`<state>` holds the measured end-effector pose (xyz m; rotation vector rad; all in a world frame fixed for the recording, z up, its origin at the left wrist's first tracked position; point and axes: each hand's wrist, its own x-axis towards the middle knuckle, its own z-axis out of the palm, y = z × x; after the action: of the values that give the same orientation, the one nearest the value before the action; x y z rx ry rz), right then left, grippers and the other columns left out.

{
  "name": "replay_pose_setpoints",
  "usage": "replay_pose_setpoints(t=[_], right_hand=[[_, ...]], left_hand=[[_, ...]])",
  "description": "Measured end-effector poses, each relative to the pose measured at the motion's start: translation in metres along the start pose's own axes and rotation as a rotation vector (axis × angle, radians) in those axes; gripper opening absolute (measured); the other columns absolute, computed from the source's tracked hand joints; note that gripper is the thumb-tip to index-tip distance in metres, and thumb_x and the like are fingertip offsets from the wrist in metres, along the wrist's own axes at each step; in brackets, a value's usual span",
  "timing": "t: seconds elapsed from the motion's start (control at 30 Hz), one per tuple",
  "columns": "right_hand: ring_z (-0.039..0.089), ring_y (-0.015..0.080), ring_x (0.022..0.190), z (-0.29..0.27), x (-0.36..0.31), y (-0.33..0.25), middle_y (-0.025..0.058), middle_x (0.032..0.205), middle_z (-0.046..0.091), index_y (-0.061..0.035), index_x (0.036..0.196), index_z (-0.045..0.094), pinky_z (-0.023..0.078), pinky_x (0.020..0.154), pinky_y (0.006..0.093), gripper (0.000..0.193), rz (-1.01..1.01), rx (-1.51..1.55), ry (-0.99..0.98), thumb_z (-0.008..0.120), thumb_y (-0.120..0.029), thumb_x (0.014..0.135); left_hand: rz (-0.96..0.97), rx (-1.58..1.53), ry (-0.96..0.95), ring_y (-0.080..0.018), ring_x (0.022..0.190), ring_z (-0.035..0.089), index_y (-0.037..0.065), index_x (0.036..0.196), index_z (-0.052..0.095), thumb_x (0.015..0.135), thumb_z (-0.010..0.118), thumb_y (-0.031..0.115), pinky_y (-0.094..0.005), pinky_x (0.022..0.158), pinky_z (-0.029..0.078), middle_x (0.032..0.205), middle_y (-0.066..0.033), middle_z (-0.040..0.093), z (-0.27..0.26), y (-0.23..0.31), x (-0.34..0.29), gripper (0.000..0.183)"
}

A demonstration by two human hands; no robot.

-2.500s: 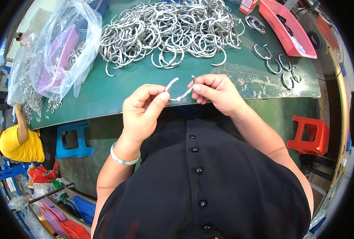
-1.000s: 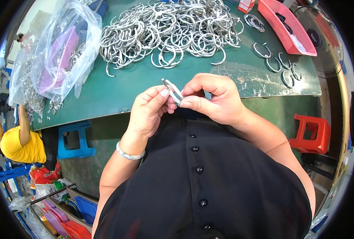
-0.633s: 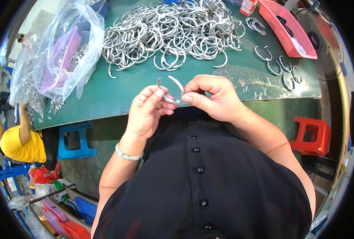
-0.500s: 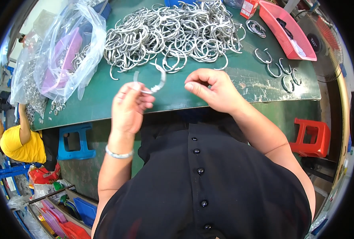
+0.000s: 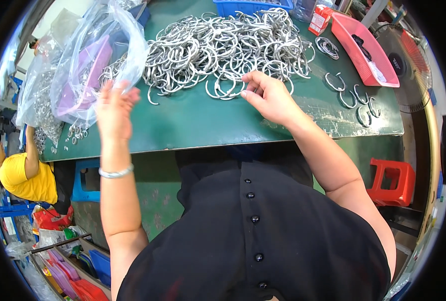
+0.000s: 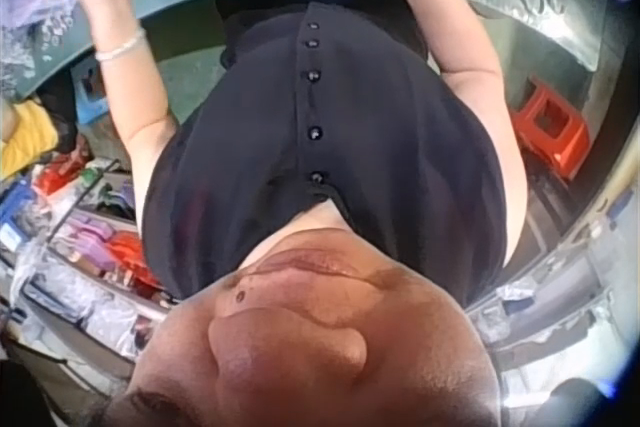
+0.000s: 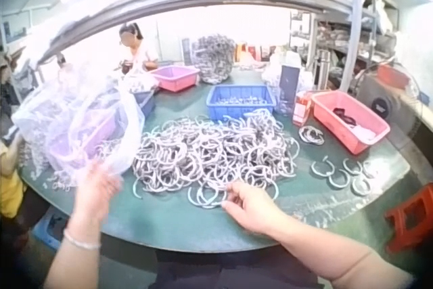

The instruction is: The person picks up metal rings from a pile on a table by hand, rotates them to check their condition, and places some into a pink tray.

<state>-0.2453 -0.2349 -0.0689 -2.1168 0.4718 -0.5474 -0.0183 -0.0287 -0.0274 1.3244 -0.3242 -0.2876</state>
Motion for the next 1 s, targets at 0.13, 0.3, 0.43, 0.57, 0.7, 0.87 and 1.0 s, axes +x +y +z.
replay_pose_setpoints(t=[0.13,0.3,0.43,0.57,0.7,0.87,1.0], right_hand=[[0.050,0.0108,0.056,0.004,-0.002,-0.002,0.0038,0.068,0.055,-0.0018,0.100,0.054,0.043,0.055,0.0254,0.028,-0.011,0.026,-0.012,0.060,-0.012,0.075],[0.049,0.0101,0.055,0.004,-0.009,-0.007,0.0042,0.069,0.056,-0.0016,0.099,0.054,0.042,0.055,0.0251,0.026,-0.018,0.033,-0.016,0.060,-0.011,0.075],[0.049,0.0101,0.056,0.001,-0.017,-0.005,0.0045,0.070,0.056,-0.0011,0.096,0.056,0.043,0.055,0.0248,0.024,0.001,0.047,-0.027,0.059,-0.012,0.075],[0.050,0.0099,0.057,-0.001,-0.022,0.000,0.0049,0.071,0.056,-0.0006,0.094,0.057,0.043,0.056,0.0243,0.022,0.018,0.070,-0.031,0.060,-0.012,0.075],[0.050,0.0095,0.059,0.000,-0.024,0.003,0.0052,0.072,0.057,0.0000,0.092,0.058,0.043,0.057,0.0236,0.020,-0.006,0.098,-0.026,0.060,-0.012,0.076],[0.049,0.0077,0.059,-0.004,-0.026,0.000,0.0034,0.071,0.056,0.0001,0.092,0.058,0.043,0.056,0.0227,0.020,0.030,0.148,-0.033,0.059,-0.014,0.077],[0.048,0.0041,0.062,-0.009,-0.025,-0.008,-0.0011,0.074,0.056,-0.0001,0.094,0.057,0.042,0.057,0.0187,0.016,0.133,0.355,-0.079,0.056,-0.011,0.083]], left_hand=[[-0.066,0.398,-0.271,-0.0076,0.055,0.052,0.001,0.105,0.054,0.081,0.058,0.014,-0.0178,0.047,0.038,0.079,-0.0052,0.058,0.032,-0.043,-0.046,0.027],[-0.282,0.442,-0.409,-0.0072,0.049,0.048,-0.003,0.102,0.054,0.081,0.056,0.017,-0.0184,0.041,0.036,0.068,-0.0047,0.056,0.073,-0.055,-0.046,0.029],[-0.401,0.490,-0.460,-0.0087,0.045,0.047,-0.001,0.089,0.055,0.082,0.055,0.016,-0.0196,0.038,0.035,0.064,-0.0048,0.054,0.088,-0.056,-0.032,0.019],[-0.374,0.518,-0.495,-0.0090,0.048,0.049,0.001,0.083,0.054,0.082,0.054,0.014,-0.0195,0.040,0.036,0.065,-0.0042,0.055,0.087,-0.061,-0.030,0.013],[-0.323,0.241,-0.443,-0.0100,0.056,0.054,0.004,0.080,0.054,0.083,0.053,0.013,-0.0189,0.047,0.040,0.070,-0.0045,0.057,0.078,-0.066,-0.038,0.009],[-0.285,0.185,-0.515,-0.0107,0.059,0.056,0.006,0.079,0.053,0.085,0.050,0.013,-0.0200,0.052,0.042,0.072,-0.0030,0.058,0.070,-0.049,-0.047,0.010],[-0.251,0.255,-0.650,-0.0092,0.057,0.054,0.005,0.079,0.053,0.086,0.049,0.012,-0.0197,0.050,0.041,0.069,-0.0023,0.057,0.064,-0.030,-0.058,0.011]])
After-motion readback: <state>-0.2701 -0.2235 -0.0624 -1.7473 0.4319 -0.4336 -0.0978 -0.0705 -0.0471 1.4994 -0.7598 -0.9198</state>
